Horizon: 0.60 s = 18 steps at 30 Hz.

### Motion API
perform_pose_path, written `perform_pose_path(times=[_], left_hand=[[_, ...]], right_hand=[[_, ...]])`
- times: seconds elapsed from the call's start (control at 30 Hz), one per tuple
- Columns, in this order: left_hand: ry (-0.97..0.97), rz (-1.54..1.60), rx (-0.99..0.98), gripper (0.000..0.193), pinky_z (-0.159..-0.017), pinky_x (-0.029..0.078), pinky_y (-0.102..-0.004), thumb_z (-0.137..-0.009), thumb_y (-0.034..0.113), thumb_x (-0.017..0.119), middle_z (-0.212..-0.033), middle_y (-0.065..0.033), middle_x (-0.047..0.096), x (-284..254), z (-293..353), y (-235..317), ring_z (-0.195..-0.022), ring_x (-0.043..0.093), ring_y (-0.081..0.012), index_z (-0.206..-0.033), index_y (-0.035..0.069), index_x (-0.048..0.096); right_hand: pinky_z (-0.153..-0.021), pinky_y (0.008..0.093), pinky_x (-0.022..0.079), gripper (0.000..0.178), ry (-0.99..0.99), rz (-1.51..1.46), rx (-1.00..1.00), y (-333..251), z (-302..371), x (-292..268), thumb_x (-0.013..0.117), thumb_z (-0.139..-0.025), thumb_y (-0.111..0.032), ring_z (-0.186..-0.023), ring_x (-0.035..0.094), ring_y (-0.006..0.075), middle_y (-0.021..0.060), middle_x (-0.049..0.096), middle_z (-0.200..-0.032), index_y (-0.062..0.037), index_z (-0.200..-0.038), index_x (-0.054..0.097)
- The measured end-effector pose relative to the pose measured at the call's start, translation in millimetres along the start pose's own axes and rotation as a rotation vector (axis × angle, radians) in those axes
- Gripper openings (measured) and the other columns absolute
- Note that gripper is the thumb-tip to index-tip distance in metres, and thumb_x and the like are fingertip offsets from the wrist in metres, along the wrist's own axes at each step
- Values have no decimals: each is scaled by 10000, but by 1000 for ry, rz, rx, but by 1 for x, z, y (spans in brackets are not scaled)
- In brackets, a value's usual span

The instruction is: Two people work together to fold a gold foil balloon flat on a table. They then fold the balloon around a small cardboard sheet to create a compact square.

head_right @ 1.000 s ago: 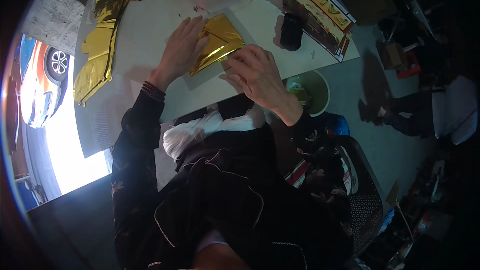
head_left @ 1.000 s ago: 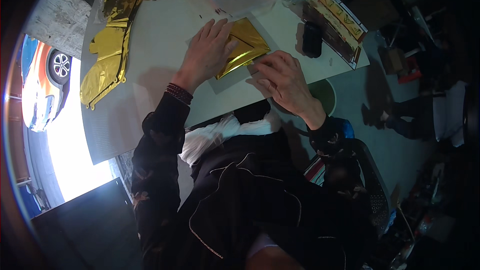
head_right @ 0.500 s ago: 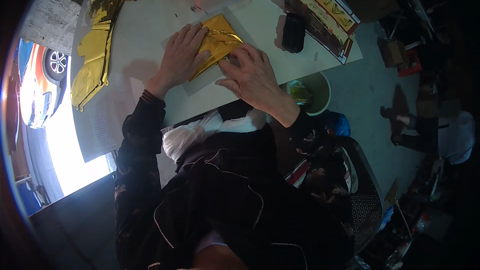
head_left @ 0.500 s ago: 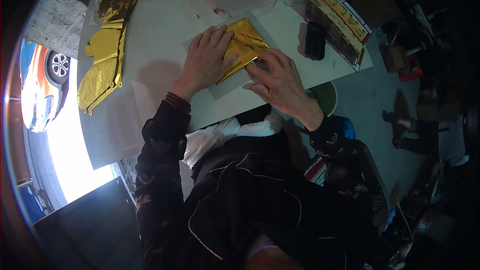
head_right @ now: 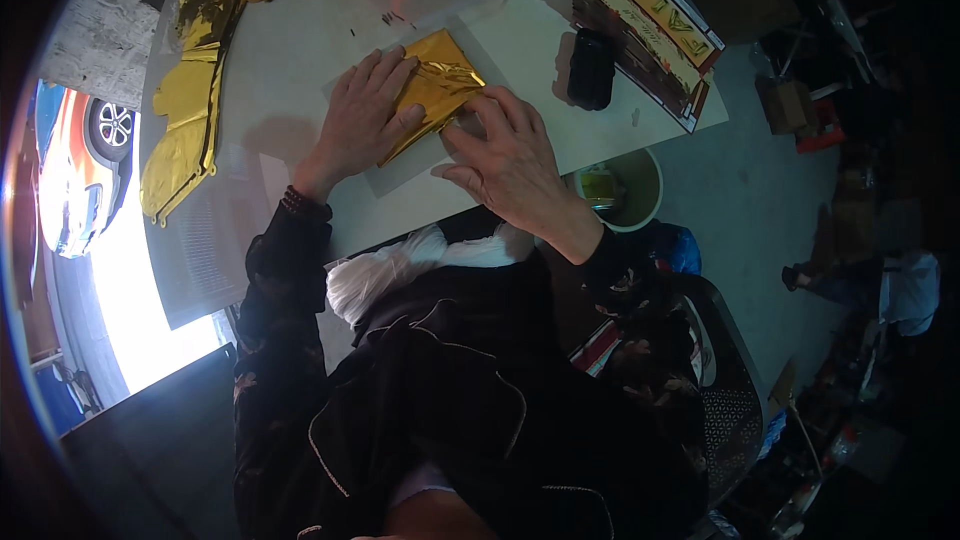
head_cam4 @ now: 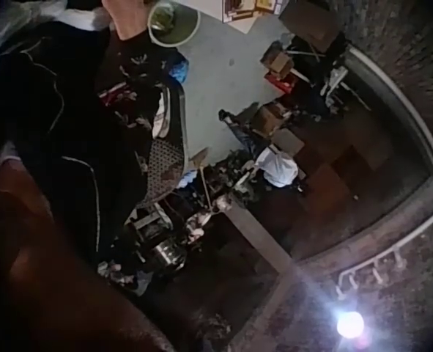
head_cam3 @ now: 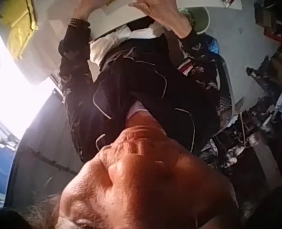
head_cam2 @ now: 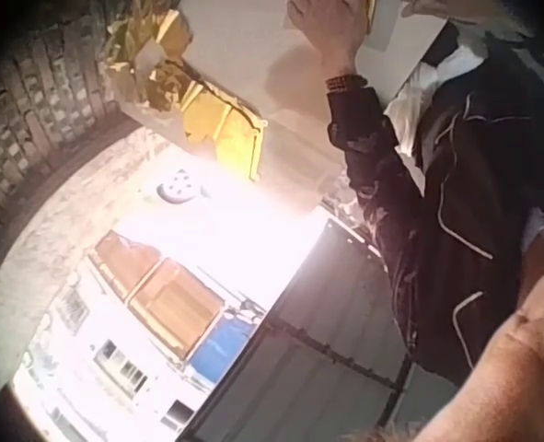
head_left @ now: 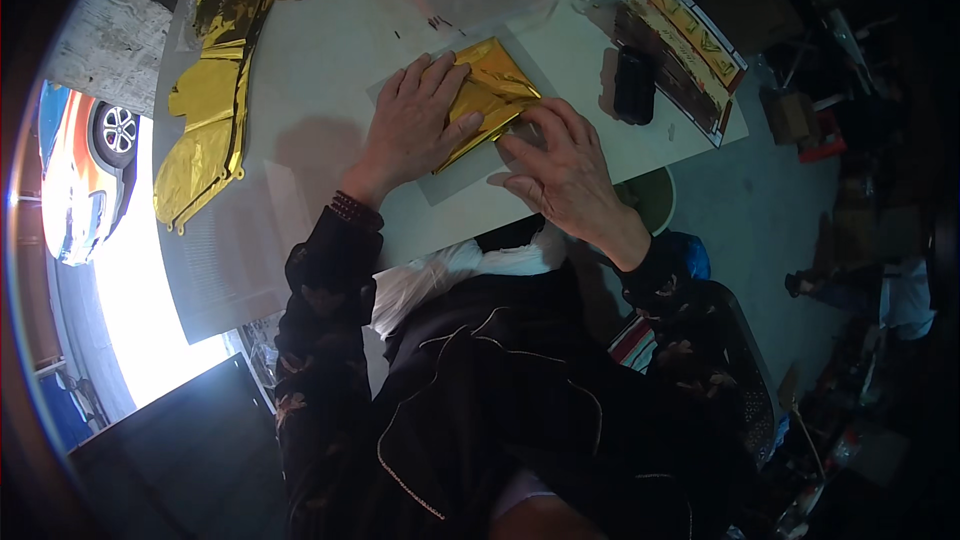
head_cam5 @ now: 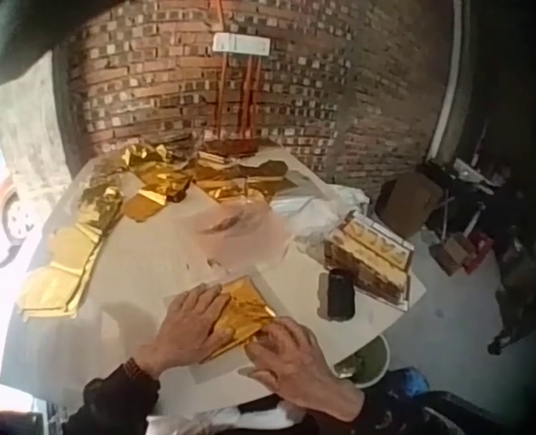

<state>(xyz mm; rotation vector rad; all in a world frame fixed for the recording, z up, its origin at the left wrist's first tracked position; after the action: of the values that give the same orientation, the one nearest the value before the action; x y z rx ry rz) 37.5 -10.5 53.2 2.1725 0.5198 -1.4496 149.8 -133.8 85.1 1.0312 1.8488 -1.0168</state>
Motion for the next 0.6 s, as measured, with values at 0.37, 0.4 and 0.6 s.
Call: perform_pose_path(times=[0.37,0.4,0.6], left_hand=[[-11,-26,15,772,-1192,282,-514,-982,606,536,-1565,-193,420,-3,2,7,-1458,354,-401,-1516,57,434],[-13,-16,14,789,-1193,281,-515,-971,613,552,-1566,-190,420,-4,2,8,-1459,354,-400,-1516,55,433],[32,-30,-4,907,-1186,287,-496,-858,722,627,-1543,-159,456,-4,2,7,-1450,374,-363,-1483,79,489]], right_hand=[[-1167,703,198,602,-43,84,84,6,1,20,591,-942,-627,-1509,155,499,218,240,-1606,-135,-1277,680],[-1167,703,198,602,-42,83,84,6,2,20,591,-942,-627,-1509,155,499,218,240,-1606,-135,-1277,680],[-1183,677,206,521,-62,59,100,13,11,11,629,-965,-492,-1519,183,461,188,261,-1615,-106,-1314,658]])
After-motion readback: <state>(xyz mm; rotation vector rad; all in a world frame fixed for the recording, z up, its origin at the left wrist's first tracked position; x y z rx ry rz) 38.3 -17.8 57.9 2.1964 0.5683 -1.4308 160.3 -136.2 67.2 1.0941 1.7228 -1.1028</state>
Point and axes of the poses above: each hand's wrist, its own z-axis away from the middle knuckle, its own x-axis out of the palm, y = z × x, the point moved 9 cm from there along -z, towards the middle knuckle
